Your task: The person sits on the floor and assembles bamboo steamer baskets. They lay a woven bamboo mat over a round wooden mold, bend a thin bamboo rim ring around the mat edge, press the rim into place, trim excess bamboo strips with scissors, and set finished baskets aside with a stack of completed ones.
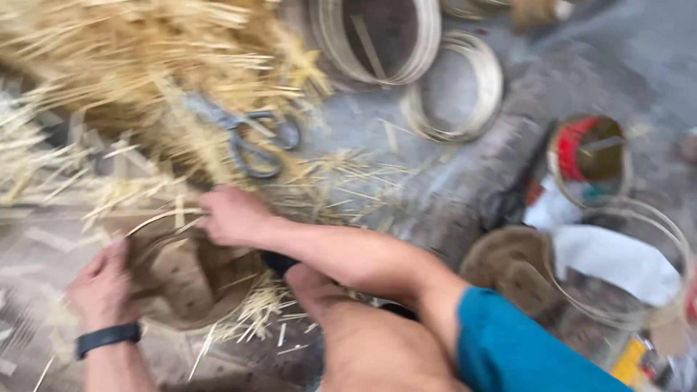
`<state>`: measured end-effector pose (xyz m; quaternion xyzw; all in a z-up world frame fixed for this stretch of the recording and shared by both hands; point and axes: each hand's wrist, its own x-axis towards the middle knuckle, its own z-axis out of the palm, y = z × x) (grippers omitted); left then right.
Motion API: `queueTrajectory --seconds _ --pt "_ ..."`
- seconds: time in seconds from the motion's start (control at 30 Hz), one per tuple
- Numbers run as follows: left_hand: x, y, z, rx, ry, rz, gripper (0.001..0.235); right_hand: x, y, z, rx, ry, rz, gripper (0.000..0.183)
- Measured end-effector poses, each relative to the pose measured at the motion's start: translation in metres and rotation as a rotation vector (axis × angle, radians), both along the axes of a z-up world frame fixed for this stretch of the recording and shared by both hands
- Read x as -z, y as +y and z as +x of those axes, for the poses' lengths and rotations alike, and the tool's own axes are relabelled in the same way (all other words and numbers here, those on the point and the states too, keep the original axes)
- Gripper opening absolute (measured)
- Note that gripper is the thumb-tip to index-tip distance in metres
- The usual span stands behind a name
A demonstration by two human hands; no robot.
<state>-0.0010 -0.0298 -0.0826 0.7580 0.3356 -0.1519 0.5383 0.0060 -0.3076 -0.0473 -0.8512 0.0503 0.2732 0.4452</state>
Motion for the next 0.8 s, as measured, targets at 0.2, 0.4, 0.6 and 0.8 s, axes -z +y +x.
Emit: queueTrajectory --seconds 0.2,0.4,0.6,0.8 --pt "0.036 0.001 -0.018 0.155 -0.364 0.099 0.038 0.005 -0.011 0.019 0.048 0.224 0.028 0.025" --pt "-0.012 -0.021 -0.022 0.326 -0.326 0.392 0.029 -0.007 -0.013 0.002 0.006 0.047 -0.081 0.031" --pt "-0.017 0.032 -0.106 -0.249 0.330 0.034 0.046 -0.044 -0.027 -0.014 -0.178 0.185 -0.131 0.029" --pt "0.028 0.093 -0.137 -0.260 0.321 -0.536 0.046 -0.006 -0.009 -0.022 0.150 0.253 0.214 0.015"
